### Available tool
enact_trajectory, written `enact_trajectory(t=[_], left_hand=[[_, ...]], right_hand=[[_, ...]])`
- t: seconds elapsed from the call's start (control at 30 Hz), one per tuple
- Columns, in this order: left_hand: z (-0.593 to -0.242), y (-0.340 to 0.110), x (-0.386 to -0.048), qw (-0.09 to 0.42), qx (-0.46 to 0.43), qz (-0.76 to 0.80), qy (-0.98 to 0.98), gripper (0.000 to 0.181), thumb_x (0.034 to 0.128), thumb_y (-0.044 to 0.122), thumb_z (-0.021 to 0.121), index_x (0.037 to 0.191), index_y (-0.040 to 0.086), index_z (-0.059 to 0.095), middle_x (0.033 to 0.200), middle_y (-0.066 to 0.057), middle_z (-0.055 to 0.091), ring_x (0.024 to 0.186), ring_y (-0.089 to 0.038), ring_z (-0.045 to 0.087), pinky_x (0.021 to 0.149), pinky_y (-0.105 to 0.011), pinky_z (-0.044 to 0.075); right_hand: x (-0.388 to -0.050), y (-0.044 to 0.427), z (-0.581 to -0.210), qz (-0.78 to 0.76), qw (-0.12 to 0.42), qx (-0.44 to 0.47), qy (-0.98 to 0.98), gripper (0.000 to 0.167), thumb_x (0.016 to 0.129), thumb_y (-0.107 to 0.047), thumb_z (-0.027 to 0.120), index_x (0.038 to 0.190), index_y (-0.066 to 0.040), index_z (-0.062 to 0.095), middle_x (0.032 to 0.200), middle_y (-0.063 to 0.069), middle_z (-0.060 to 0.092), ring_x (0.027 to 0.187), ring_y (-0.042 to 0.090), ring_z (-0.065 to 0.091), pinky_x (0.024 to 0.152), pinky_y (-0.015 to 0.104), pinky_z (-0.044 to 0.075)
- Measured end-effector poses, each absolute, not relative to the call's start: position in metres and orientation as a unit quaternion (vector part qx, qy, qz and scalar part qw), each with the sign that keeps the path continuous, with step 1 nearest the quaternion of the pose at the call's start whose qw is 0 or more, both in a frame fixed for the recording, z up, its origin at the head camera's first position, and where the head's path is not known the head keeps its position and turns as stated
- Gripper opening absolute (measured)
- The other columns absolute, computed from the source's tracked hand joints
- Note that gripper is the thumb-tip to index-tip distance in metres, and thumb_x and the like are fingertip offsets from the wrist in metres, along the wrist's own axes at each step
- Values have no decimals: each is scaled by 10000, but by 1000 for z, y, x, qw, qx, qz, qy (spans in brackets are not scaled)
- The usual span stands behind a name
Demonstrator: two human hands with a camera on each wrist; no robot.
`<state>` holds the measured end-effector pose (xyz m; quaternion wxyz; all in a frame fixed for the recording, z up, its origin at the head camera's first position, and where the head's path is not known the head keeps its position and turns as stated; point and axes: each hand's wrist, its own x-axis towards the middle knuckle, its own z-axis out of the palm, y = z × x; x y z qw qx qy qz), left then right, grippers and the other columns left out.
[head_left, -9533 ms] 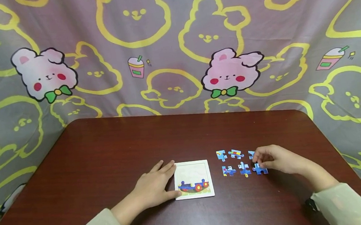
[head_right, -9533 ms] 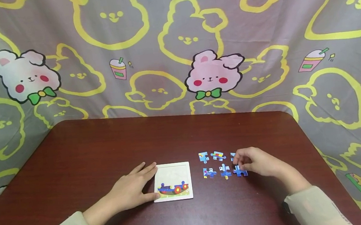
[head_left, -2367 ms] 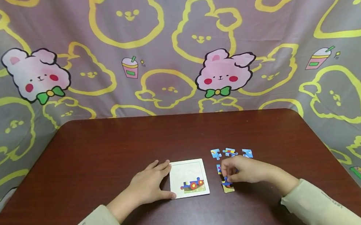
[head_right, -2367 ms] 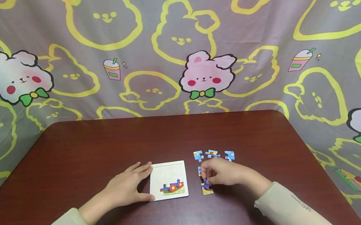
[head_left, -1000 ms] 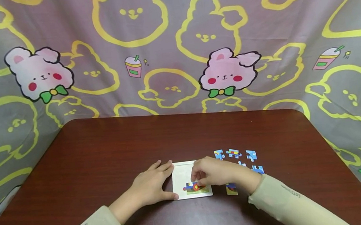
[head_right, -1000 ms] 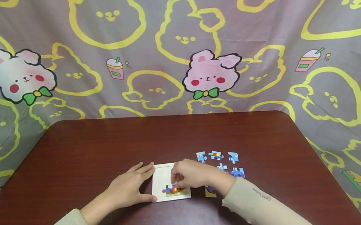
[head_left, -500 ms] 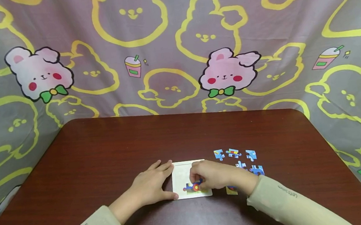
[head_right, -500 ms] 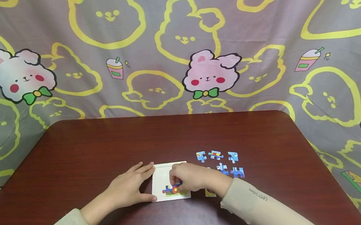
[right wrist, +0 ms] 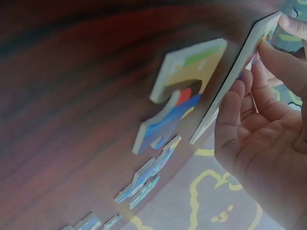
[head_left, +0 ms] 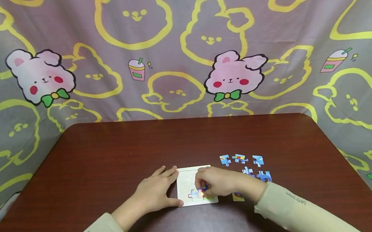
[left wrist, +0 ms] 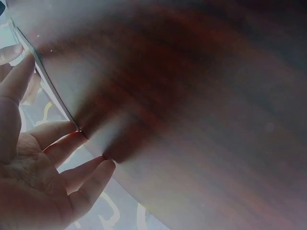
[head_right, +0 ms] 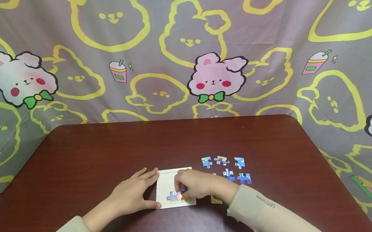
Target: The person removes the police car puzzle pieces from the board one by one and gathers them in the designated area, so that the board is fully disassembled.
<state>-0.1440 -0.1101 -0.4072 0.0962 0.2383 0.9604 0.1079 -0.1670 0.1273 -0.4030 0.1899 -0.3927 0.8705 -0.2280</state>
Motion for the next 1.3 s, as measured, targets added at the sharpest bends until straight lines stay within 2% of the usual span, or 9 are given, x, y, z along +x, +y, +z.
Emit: enact_trajectory(t=[0.17, 0.4, 0.73, 1.0, 1.3], left_hand=[[-406, -110, -144, 96, 240, 109, 960, 928, 728, 598, 801, 1464, 117, 504, 1568, -22, 435, 1459, -353, 371, 941, -643, 473], [-405, -110, -144, 97, 238, 112, 960, 924, 732, 592, 802, 1463, 111, 504, 1567, -26, 436, 1457, -359, 372, 946, -643, 472], [-406, -111, -145, 95, 235, 109, 961, 924, 727, 603, 800, 1461, 122, 510, 1566, -16, 437, 1458, -357, 373, 936, -648, 475], [-406, -110, -146, 95, 236, 113, 960, 920, 728, 593, 804, 1457, 114, 513, 1564, -22, 441, 1455, -360, 375, 947, -634, 475], [-407, -110, -144, 95, 240, 116, 959, 920, 732, 592, 802, 1457, 107, 511, 1564, -31, 440, 1452, -373, 375, 940, -649, 472]], right_hand=[[-167, 129, -402, -259, 197, -381, 865, 198, 777, 28, 737, 890, -93, 627, 852, -10, 565, 765, 66, 505, 705, 182, 435], [-166, 128, -400, -286, 187, -377, 861, 113, 842, -47, 752, 868, -83, 648, 821, -4, 590, 761, 59, 508, 703, 176, 441], [-167, 127, -398, -323, 201, -369, 848, 107, 835, -26, 751, 840, -58, 650, 727, -56, 602, 661, -28, 491, 631, 167, 456], [-166, 127, -399, -357, 229, -368, 827, 94, 861, 10, 713, 834, -45, 642, 754, -24, 636, 693, -19, 545, 657, 175, 501], [-163, 128, -399, -363, 226, -364, 828, 83, 863, -8, 719, 826, -50, 658, 750, -21, 648, 699, -27, 546, 673, 177, 504]])
